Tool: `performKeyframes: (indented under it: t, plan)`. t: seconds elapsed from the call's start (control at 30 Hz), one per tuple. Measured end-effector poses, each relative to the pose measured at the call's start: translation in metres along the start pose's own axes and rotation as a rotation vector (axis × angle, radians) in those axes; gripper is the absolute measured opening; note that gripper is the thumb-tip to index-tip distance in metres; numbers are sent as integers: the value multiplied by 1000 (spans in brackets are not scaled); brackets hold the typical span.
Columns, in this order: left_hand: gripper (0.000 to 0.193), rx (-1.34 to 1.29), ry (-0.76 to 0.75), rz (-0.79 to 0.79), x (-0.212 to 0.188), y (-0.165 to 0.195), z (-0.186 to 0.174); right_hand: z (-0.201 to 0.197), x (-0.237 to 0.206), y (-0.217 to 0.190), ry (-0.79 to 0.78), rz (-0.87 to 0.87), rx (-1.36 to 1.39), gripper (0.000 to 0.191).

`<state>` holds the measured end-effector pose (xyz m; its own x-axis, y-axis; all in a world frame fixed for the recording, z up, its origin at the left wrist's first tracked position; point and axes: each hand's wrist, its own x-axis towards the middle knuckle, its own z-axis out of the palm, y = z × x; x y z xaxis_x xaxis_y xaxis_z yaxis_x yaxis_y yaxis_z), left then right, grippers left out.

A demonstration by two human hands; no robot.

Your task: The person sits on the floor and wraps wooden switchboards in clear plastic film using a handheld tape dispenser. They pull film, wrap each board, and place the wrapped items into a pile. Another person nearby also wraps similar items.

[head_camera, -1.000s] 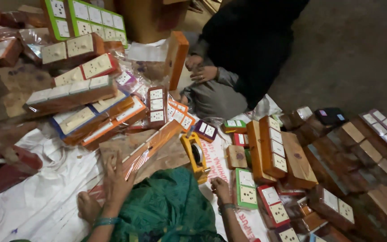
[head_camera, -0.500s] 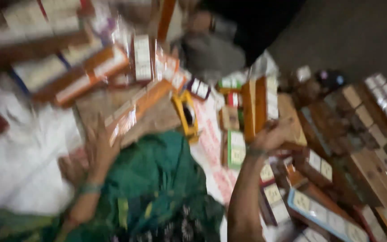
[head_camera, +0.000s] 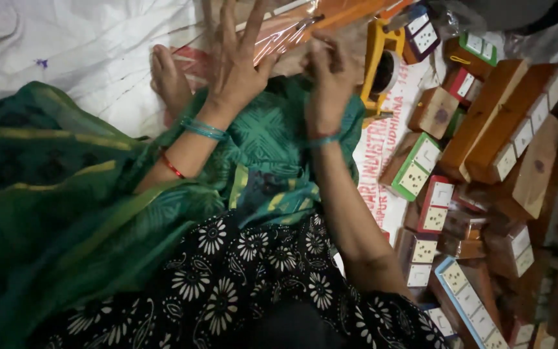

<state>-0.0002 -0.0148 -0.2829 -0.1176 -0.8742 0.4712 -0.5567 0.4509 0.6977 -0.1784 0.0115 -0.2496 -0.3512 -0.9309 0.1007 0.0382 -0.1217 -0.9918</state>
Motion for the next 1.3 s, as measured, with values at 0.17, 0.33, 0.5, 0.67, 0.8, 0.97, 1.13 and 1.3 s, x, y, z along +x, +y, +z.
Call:
performKeyframes:
  t: [0.17,0.33,0.5,0.67,0.8,0.97,1.13,1.3]
  plan:
    - [62,123,-24,118,2,1,-6,21,26,25,-112,19,-85,23]
    - [46,319,-80,141,0,0,-4,-4,6,37,-225,34,-49,22]
    - [52,311,-102,151,5,-1,-7,-1,8,53,-175,147,-45,28]
    - [60,220,-231,101,14,-1,-16,6,23,79,-223,41,-130,33]
    - [74,269,-305,55,17,5,-26,8,24,89,-304,107,-84,44]
    - [87,150,-354,-47,6,-10,-56,-71,23,76,-226,198,29,36]
    - [73,56,-229,-7,-9,-30,-55,-212,38,59,310,191,-93,28]
    - [57,119,-269,-164,-1,-37,-42,-268,49,66,215,41,-488,15]
